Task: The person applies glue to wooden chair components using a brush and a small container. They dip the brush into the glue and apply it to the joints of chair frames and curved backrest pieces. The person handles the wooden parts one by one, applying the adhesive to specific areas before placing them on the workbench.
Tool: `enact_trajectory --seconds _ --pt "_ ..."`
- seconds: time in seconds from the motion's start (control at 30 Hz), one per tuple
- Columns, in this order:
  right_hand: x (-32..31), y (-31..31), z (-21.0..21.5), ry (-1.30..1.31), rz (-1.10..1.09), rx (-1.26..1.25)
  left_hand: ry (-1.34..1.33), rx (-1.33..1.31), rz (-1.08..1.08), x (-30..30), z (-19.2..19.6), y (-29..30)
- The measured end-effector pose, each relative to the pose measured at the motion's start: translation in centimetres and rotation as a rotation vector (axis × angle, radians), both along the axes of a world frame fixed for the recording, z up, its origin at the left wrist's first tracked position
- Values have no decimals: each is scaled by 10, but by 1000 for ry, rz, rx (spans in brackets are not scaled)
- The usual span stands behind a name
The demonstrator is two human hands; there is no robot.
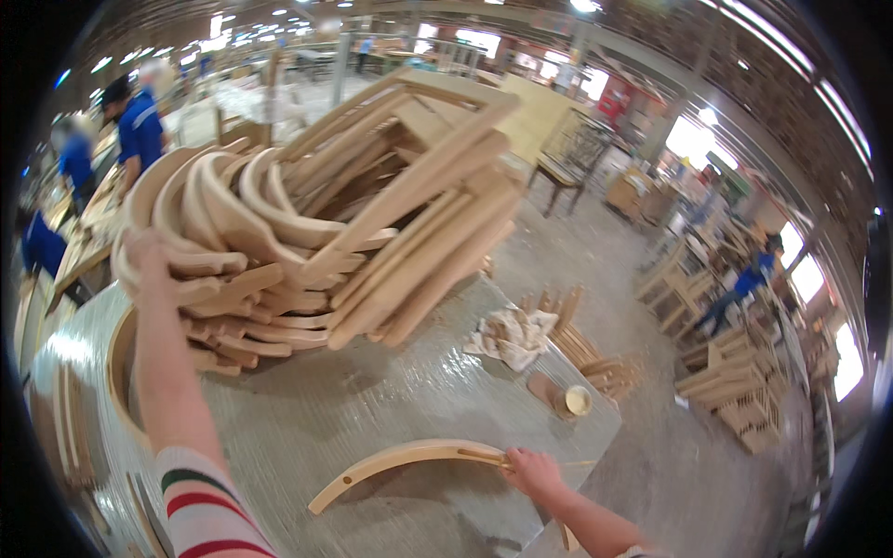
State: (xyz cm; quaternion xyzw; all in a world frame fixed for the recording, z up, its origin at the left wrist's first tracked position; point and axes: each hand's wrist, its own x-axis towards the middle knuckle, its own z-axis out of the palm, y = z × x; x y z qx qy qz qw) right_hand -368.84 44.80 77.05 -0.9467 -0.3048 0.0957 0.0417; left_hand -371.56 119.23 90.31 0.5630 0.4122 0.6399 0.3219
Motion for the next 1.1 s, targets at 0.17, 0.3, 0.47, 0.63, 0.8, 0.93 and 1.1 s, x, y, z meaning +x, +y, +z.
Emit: enact_trajectory --seconds 0.17,0.3,0.47,0.63,0.8,0.93,1.1 --pt "13 13 21 224 -69 -70 -451 -78 -371 -40 27 -25" --pt "24 45 62 169 -101 333 -443 -96 -561 -106 39 -101" --pt "27 140 161 342 182 666 -258 -177 -931 -125 24 -359" --pt "4 181 213 399 94 1055 -647 -585 -1332 -113 -13 -512" --pt "28 106 180 40 94 870 913 472 -737 -122 -107 -483" --pt "52 49 151 -292 99 629 1233 -183 -994 -170 -144 -463" --pt "64 28 104 -269 200 437 1199 -431 -1564 -209 -84 -456"
